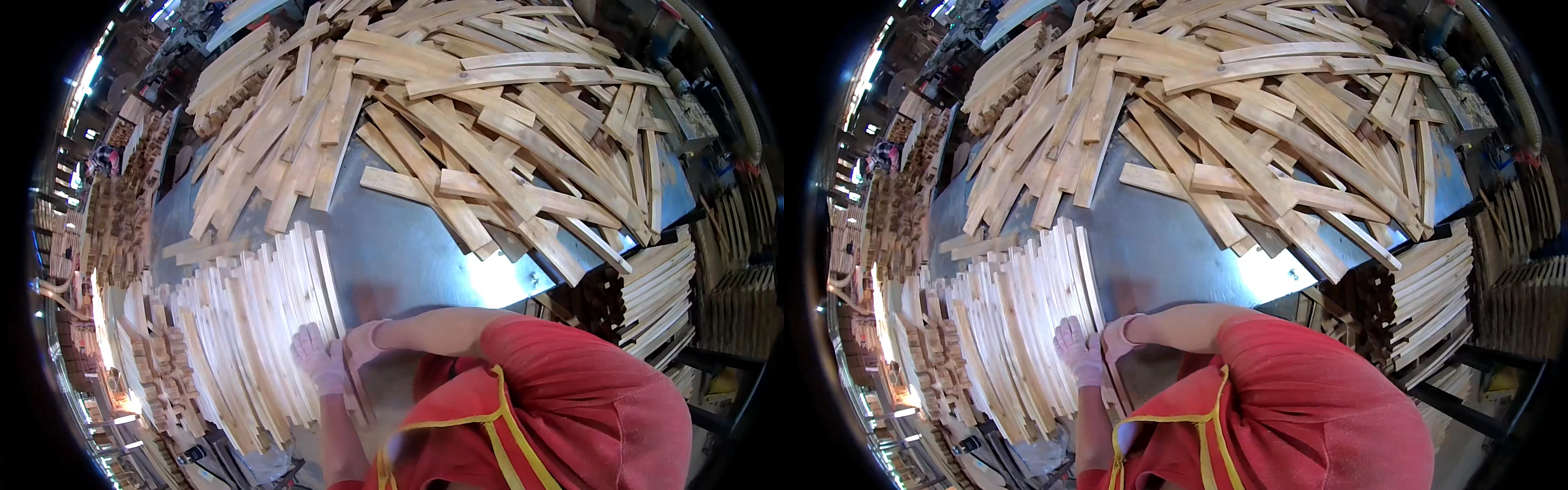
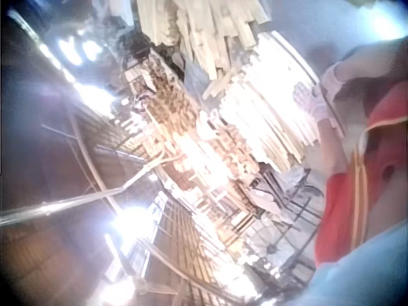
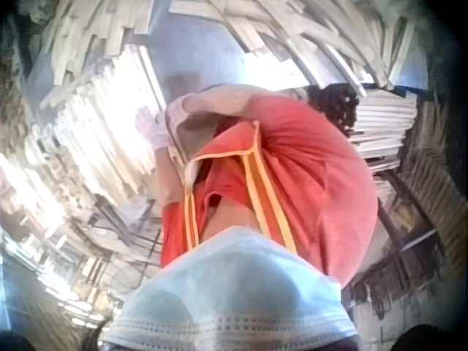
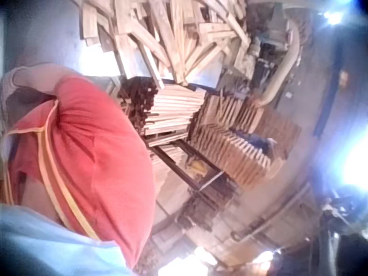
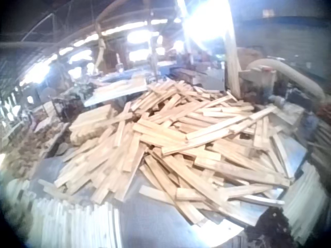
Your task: The person sorts and stacks thin wooden planks on a metal table in a workshop. They pick up individual planks from a large pile, align them, and place them into a neat stack, occasionally adjusting the pile to maintain order.
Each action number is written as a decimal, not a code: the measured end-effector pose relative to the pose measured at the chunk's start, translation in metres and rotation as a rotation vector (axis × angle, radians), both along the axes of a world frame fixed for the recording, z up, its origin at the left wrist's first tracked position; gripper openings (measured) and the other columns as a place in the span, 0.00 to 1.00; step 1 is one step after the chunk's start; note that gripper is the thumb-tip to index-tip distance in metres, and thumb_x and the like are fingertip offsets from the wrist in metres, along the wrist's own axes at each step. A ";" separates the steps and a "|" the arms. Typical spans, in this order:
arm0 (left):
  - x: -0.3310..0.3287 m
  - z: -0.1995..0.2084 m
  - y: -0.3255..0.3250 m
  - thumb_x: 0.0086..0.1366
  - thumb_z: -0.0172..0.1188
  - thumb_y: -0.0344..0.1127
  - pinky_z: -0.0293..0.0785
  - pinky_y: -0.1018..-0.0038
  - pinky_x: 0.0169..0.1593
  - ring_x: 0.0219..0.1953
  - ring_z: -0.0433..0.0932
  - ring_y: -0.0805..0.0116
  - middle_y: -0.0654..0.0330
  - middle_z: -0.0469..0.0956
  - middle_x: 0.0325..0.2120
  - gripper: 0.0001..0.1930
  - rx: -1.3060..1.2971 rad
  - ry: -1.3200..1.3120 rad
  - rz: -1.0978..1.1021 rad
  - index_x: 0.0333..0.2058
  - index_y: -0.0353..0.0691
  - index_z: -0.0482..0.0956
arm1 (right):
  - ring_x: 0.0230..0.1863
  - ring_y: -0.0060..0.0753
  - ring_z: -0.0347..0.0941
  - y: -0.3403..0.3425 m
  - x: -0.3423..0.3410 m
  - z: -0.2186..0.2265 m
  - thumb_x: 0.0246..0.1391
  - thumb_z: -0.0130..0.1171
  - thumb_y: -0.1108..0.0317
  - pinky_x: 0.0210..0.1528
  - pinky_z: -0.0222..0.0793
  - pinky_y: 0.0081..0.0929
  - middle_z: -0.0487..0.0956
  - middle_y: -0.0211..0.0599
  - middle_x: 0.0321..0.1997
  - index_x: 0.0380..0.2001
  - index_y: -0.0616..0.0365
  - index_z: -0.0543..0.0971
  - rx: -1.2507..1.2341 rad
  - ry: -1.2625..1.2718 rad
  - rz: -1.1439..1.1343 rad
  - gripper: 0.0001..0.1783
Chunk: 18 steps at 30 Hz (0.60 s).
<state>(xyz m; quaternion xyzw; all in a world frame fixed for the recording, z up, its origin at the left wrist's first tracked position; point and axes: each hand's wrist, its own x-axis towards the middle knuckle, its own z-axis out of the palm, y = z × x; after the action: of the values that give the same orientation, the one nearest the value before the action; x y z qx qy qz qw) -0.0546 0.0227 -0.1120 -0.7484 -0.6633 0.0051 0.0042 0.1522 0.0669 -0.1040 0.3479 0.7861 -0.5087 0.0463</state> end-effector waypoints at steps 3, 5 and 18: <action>0.018 0.014 0.004 0.65 0.63 0.56 0.41 0.48 0.81 0.78 0.53 0.44 0.49 0.60 0.75 0.45 -0.040 0.030 0.024 0.75 0.39 0.62 | 0.50 0.54 0.84 0.011 0.025 -0.001 0.56 0.62 0.45 0.54 0.78 0.47 0.86 0.54 0.50 0.54 0.55 0.85 -0.044 -0.006 0.024 0.30; 0.030 0.025 0.003 0.67 0.61 0.57 0.39 0.51 0.81 0.80 0.49 0.47 0.51 0.57 0.77 0.46 -0.120 0.098 0.083 0.76 0.40 0.59 | 0.51 0.54 0.84 0.018 0.074 0.008 0.57 0.61 0.45 0.54 0.77 0.48 0.86 0.53 0.50 0.58 0.54 0.83 -0.037 0.176 -0.188 0.32; 0.033 0.026 0.007 0.69 0.58 0.58 0.36 0.51 0.82 0.80 0.48 0.47 0.51 0.56 0.78 0.44 -0.125 0.096 0.080 0.76 0.38 0.61 | 0.51 0.53 0.83 -0.044 0.517 0.097 0.54 0.71 0.62 0.58 0.79 0.44 0.86 0.48 0.51 0.67 0.62 0.71 0.461 -0.876 -1.103 0.39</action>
<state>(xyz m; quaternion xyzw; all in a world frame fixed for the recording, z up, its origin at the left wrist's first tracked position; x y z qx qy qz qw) -0.0212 0.0296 -0.0863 -0.7189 -0.6902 0.0823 -0.0109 0.6689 0.0225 -0.0070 0.8642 0.4937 -0.0948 0.0192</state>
